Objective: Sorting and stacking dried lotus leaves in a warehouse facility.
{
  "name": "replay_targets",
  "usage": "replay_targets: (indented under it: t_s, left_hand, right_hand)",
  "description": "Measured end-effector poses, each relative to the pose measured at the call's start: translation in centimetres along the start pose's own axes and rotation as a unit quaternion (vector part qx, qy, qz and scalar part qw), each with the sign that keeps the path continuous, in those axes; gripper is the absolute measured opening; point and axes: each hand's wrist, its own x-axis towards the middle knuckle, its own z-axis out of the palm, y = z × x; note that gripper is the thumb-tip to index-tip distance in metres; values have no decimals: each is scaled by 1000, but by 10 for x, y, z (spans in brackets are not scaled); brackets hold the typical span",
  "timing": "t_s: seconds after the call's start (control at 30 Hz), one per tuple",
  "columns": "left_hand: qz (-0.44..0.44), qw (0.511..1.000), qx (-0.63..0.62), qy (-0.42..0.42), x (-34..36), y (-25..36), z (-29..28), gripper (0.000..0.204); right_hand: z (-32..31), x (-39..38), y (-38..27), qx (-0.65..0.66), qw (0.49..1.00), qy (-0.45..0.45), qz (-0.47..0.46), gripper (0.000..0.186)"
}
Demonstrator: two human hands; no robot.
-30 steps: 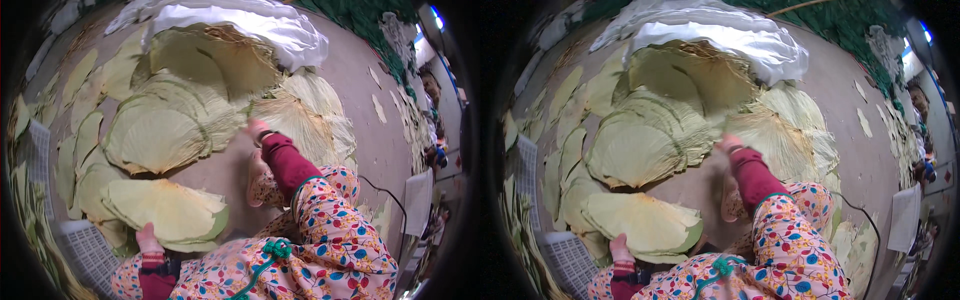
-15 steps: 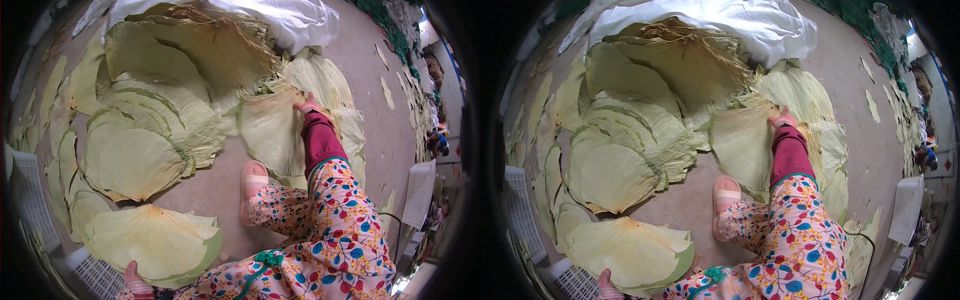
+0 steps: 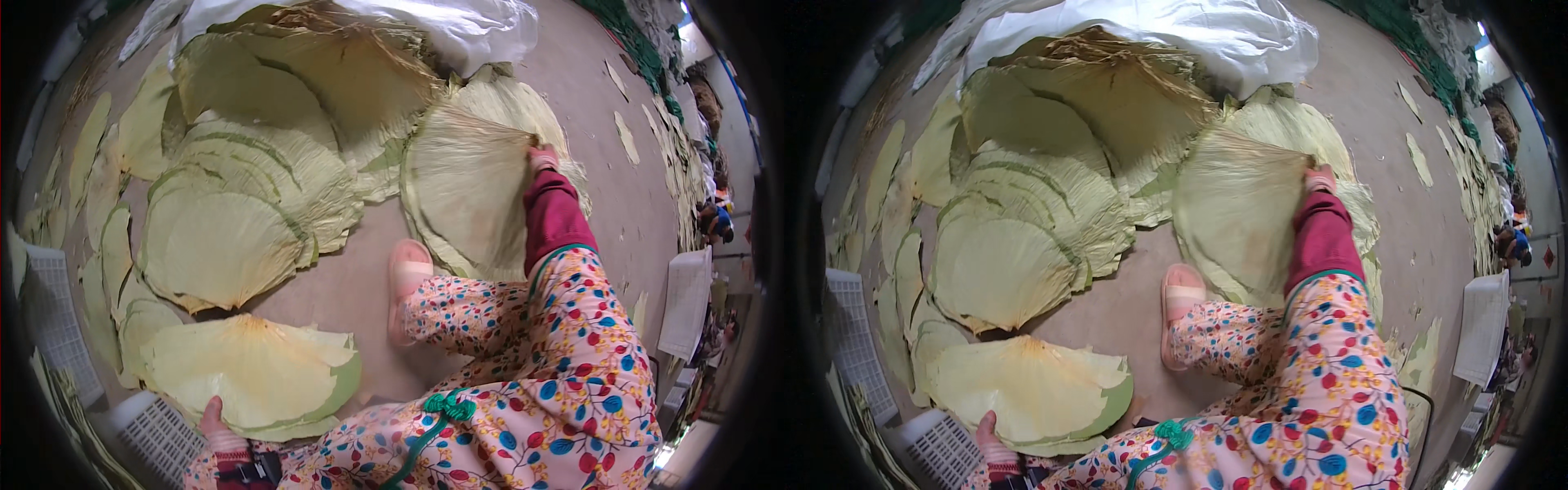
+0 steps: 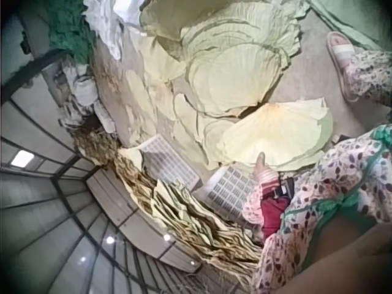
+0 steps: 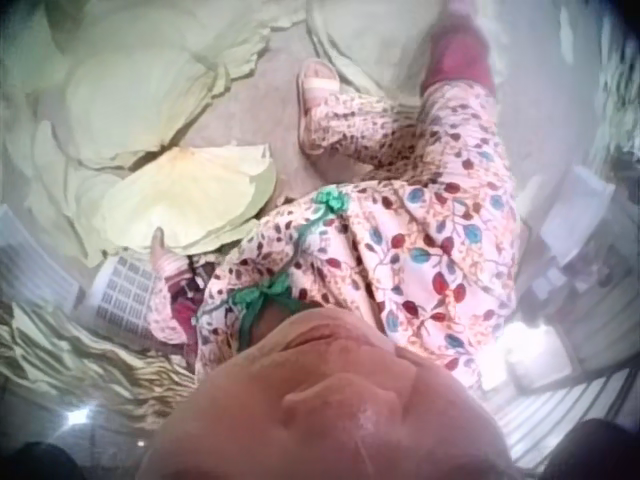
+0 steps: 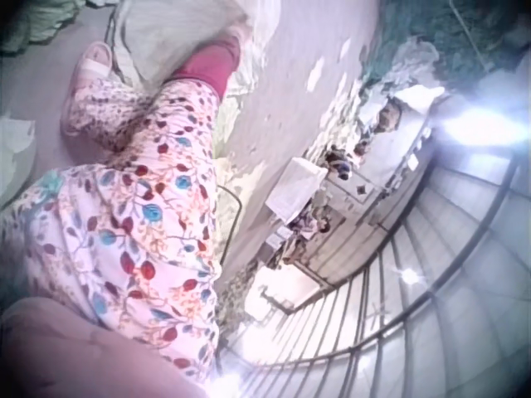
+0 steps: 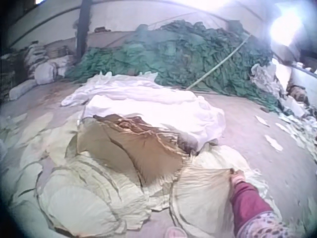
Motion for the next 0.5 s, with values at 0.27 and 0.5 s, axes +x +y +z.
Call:
replay_targets:
  t_s: [0.27,0.5]
  left_hand:
    - [20,997,-50,-56,-3,-4,-4,34]
    - [80,977,-157,-119,-3,-27,-5,44]
  right_hand:
    - [-54,-64,-32,-89,995,-34,23,85]
    - [48,-269,-175,51,909,-199,-363,65]
